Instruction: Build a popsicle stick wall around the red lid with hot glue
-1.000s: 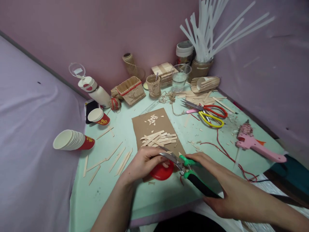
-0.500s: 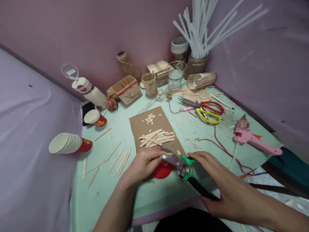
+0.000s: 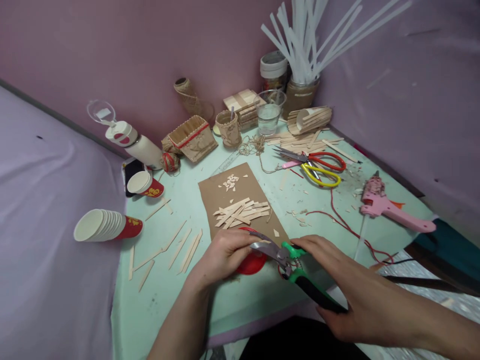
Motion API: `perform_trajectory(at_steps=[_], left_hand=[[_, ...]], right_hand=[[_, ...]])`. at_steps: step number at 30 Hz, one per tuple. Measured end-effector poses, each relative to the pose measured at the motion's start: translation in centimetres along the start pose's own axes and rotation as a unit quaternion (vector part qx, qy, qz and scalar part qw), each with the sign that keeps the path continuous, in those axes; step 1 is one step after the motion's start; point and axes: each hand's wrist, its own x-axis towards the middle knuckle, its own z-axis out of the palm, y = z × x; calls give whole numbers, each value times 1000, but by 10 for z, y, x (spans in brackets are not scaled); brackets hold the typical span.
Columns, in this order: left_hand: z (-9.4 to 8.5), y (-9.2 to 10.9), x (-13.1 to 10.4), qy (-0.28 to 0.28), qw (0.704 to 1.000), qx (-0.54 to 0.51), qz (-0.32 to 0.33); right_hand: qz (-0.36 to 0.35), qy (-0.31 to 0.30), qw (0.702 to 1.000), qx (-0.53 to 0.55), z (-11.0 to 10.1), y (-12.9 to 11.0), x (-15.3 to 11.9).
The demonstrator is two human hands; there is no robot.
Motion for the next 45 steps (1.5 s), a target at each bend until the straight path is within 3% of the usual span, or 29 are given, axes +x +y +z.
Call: perform_trajectory(at_steps=[7,11,15,21,24,27,32,36,38,40,42,45], left_hand=[[7,7,2,-23,998,-42,-30],[13,15,6,-57,986,-129,-85],[22,22,11,-94,956,-223,-166],[42,26,24,-172,876,-337,-300],[52,30,34,-199,850,-355,-334],[57,34,43,-206,848,-359,-331],[58,37,47,-142,877,-363,-280],[45,41,42,-97,916,-307,-241],[31,42,37,-41,955,-222,-192],[14,40,32,50,982,-114,-145],[-3,33,26,140,979,-44,-145],[-21,15,20,198,962,11,-185]], right_hand=[[2,-21,1000,-18,4,0,-2],[6,-37,999,14,8,-2,-6],[30,-33,995,90,13,-3,-19],[107,-17,981,162,26,4,-48],[137,18,977,163,33,12,-61],[162,29,965,206,35,18,-69],[188,90,923,322,24,19,-67],[95,144,893,417,16,18,-45],[43,173,860,478,13,14,-24],[2,203,820,536,10,7,1],[-47,223,788,572,5,-2,31],[-121,249,772,573,-2,-14,79]])
